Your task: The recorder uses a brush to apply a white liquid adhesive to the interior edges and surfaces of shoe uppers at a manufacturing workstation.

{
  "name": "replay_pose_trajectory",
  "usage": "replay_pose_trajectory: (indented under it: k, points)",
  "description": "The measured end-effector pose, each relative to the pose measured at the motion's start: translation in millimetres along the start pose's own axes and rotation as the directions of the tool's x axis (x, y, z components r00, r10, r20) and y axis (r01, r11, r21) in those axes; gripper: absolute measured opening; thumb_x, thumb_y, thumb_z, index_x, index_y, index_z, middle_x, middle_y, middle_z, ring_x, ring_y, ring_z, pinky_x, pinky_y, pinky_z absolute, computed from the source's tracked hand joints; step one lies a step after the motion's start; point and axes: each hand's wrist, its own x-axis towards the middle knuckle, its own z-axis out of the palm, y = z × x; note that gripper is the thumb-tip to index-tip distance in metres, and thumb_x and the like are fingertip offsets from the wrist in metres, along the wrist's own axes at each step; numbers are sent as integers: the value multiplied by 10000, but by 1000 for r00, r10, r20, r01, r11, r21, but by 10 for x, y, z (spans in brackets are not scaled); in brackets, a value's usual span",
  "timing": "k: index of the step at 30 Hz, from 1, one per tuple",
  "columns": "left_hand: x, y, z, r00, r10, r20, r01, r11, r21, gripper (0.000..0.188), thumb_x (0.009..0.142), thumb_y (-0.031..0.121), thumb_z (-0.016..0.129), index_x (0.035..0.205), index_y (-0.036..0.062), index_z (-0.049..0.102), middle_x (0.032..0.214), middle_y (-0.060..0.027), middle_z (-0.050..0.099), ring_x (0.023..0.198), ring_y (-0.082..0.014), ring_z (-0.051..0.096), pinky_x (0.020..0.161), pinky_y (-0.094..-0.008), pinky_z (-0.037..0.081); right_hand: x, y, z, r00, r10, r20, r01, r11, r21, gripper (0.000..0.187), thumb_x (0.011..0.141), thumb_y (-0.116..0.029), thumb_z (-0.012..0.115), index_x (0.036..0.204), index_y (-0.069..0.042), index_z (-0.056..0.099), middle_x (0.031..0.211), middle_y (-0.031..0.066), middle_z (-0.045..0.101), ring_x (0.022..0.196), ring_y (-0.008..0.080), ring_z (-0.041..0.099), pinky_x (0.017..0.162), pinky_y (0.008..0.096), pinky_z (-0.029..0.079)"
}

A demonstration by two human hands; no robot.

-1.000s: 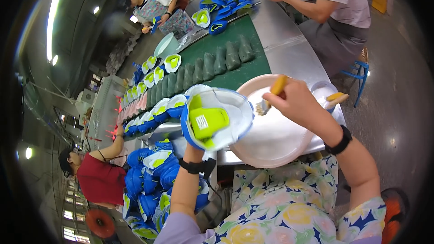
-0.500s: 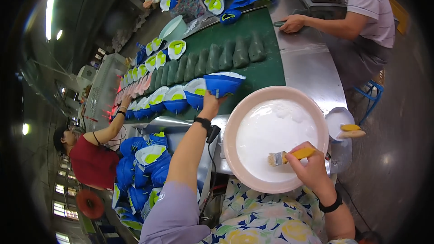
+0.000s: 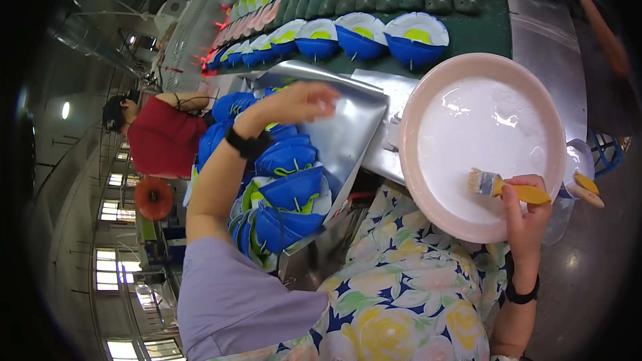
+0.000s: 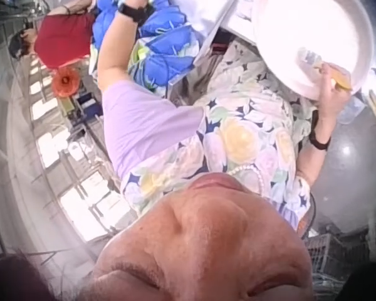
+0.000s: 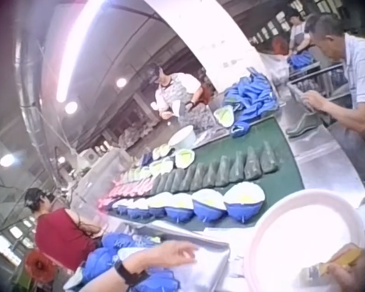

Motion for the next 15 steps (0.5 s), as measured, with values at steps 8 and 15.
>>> replay_pose_trajectory:
  k: [8, 15]
  points:
    - [-892, -406, 1158, 976, -42, 212, -51, 908, 416, 570, 693, 309, 802, 1217, 119, 685, 1088, -189, 689, 1050, -383, 639, 906, -443, 515, -12, 13, 40, 1000, 14, 14, -14, 1000, -27, 118, 959, -119, 656, 974, -8, 615, 842, 46, 660, 783, 100, 622, 718, 240, 472]
    - [-1108, -131, 177, 920, -31, -391, -318, 526, -789, 502, 802, 36, 654, 1289, 126, 570, 1207, -66, 645, 1046, -212, 658, 940, -334, 520, -20, 125, 15, 1000, 25, 4, -25, 998, 62, 119, 961, -115, 656, 963, -6, 608, 876, 60, 657, 781, 113, 640, 717, 242, 503]
